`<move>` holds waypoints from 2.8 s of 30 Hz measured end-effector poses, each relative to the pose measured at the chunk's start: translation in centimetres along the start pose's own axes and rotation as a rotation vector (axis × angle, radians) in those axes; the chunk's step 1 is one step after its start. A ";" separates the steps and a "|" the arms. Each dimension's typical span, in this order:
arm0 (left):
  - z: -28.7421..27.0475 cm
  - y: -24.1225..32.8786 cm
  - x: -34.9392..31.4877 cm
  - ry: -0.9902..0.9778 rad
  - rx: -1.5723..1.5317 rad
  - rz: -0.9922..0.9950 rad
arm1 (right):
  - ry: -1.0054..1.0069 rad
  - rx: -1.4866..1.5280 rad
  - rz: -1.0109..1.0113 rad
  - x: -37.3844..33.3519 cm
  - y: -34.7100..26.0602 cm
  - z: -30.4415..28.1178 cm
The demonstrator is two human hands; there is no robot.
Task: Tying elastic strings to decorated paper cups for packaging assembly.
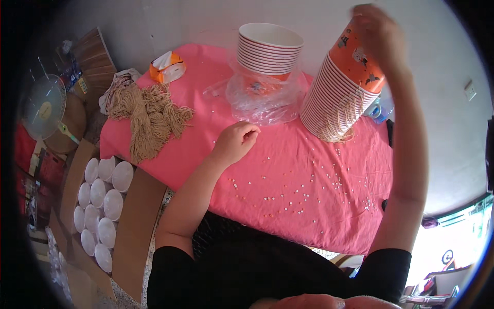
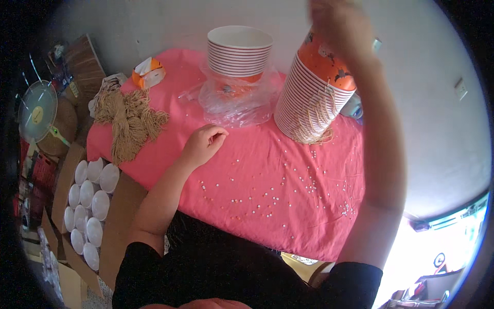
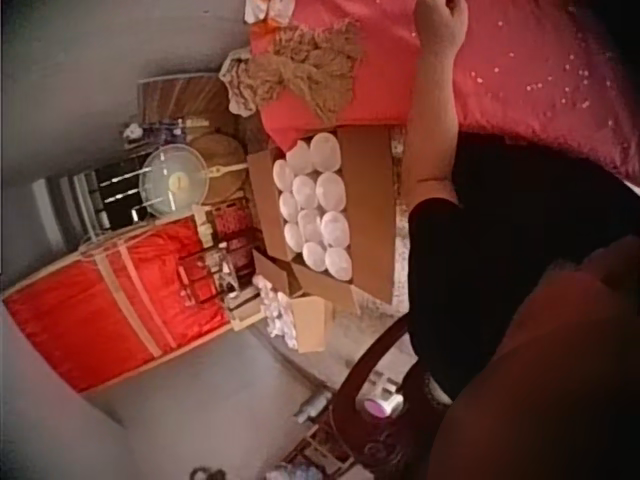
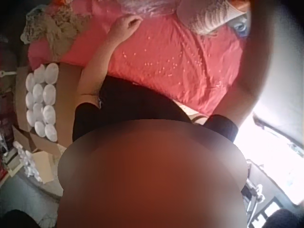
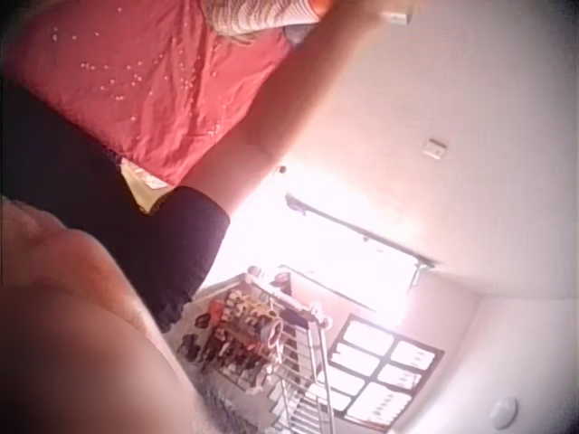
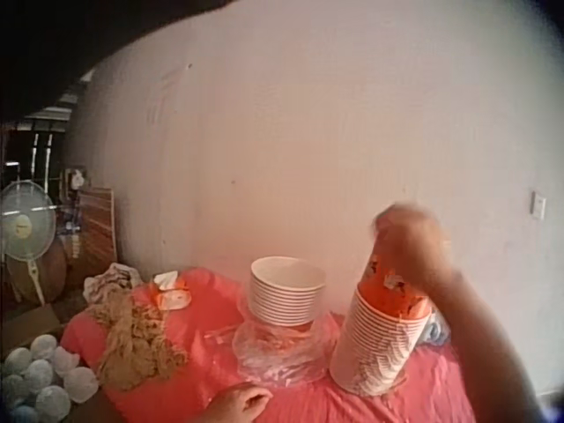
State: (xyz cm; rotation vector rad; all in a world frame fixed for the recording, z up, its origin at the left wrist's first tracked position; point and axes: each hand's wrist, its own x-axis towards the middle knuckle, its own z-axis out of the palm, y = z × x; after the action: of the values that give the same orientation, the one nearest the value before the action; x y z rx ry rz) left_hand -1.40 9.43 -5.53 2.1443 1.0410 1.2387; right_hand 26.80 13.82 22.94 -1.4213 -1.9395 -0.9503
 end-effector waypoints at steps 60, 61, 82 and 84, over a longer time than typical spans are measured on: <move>-3.4 -1.8 0.0 -0.207 -0.931 -0.145 | -0.330 1.113 -0.028 -13.0 -5.5 2.3; -3.7 0.0 0.2 -0.173 -0.930 -0.099 | -0.331 1.116 -0.024 -12.9 -5.6 2.1; -1.7 2.7 -0.2 0.416 0.414 0.313 | -0.532 1.830 0.425 -14.6 -11.3 5.0; -1.3 2.2 0.3 0.438 0.220 0.360 | -0.602 1.816 0.400 -14.4 -11.5 4.8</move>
State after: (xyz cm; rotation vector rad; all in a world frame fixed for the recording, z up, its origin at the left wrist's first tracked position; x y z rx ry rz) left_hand -1.58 8.37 -3.26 2.3586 1.0239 1.9076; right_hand 19.91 7.24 6.46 -0.7386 -1.6325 1.3418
